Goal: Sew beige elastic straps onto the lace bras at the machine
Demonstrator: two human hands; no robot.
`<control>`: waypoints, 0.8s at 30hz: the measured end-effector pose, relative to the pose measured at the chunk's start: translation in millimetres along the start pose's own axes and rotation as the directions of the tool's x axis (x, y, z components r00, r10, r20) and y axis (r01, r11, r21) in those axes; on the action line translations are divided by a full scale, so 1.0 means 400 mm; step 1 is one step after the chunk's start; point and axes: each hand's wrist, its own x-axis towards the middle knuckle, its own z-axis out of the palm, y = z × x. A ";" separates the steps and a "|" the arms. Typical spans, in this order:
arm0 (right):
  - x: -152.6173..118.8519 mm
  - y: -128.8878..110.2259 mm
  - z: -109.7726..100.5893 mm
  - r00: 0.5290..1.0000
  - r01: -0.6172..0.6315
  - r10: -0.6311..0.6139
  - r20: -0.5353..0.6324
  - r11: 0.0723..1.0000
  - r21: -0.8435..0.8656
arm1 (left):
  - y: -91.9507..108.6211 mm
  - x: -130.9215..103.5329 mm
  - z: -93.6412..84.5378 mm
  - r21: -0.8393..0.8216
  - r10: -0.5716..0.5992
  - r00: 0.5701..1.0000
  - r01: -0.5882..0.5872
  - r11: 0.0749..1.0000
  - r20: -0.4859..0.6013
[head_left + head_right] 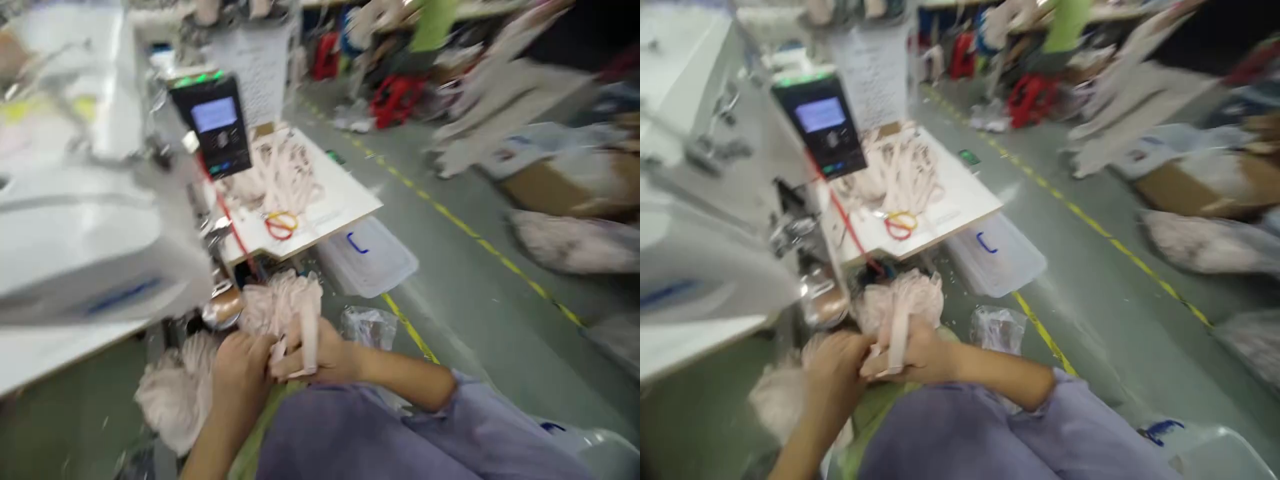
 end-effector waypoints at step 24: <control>-0.181 0.227 -0.093 0.708 -0.484 0.515 0.484 0.852 -0.198 | 0.132 -0.097 -0.081 -0.544 0.050 0.939 0.155 0.824 0.342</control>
